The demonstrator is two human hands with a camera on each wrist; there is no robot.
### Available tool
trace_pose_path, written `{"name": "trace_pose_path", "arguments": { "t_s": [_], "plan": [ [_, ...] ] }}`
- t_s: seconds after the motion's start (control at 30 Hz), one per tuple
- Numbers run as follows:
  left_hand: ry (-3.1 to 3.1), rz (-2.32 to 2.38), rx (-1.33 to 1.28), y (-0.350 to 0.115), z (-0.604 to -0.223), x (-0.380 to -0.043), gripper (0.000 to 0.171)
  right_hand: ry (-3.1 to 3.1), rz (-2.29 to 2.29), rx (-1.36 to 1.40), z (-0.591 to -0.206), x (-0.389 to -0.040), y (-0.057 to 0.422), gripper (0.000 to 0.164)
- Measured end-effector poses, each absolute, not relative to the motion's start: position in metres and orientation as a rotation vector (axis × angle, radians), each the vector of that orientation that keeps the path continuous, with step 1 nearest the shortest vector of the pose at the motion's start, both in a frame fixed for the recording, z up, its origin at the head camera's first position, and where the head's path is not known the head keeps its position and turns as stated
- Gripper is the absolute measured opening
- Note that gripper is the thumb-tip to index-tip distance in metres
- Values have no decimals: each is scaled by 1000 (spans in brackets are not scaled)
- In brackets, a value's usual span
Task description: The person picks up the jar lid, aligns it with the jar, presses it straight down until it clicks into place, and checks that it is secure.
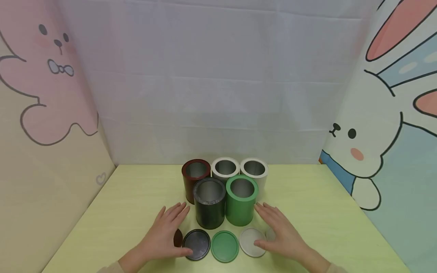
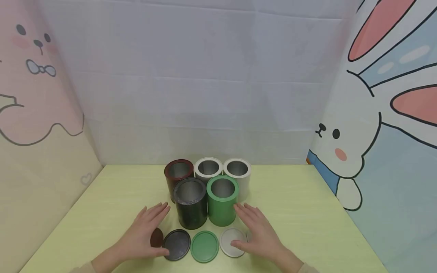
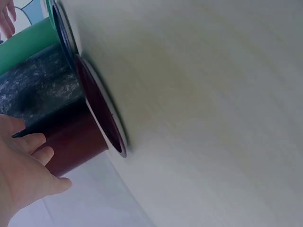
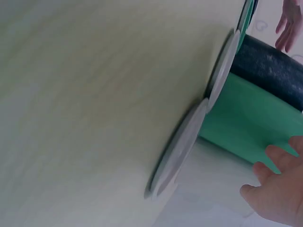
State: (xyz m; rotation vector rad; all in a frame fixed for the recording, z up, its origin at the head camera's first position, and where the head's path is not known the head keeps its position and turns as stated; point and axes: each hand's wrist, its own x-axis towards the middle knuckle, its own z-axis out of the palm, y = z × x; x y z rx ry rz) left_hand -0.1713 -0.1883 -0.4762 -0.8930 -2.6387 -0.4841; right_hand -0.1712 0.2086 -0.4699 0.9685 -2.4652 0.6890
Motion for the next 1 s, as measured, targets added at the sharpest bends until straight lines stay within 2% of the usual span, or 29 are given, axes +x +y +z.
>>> {"name": "trace_pose_path", "arguments": {
  "t_s": [0.3,0.7,1.0],
  "plan": [
    [-2630,-489,-962,-189,-484,-168,109,-2388,675,1031,-478,-159,198,88],
    [-2624,-516,-1039,-190,-491,-167,94,-2322,827,1250,-483,-162,173,82],
    [-2629,-485,-1067,-193,-493,-166,90,-2303,892,1326,-492,-161,152,78]
  ]
}}
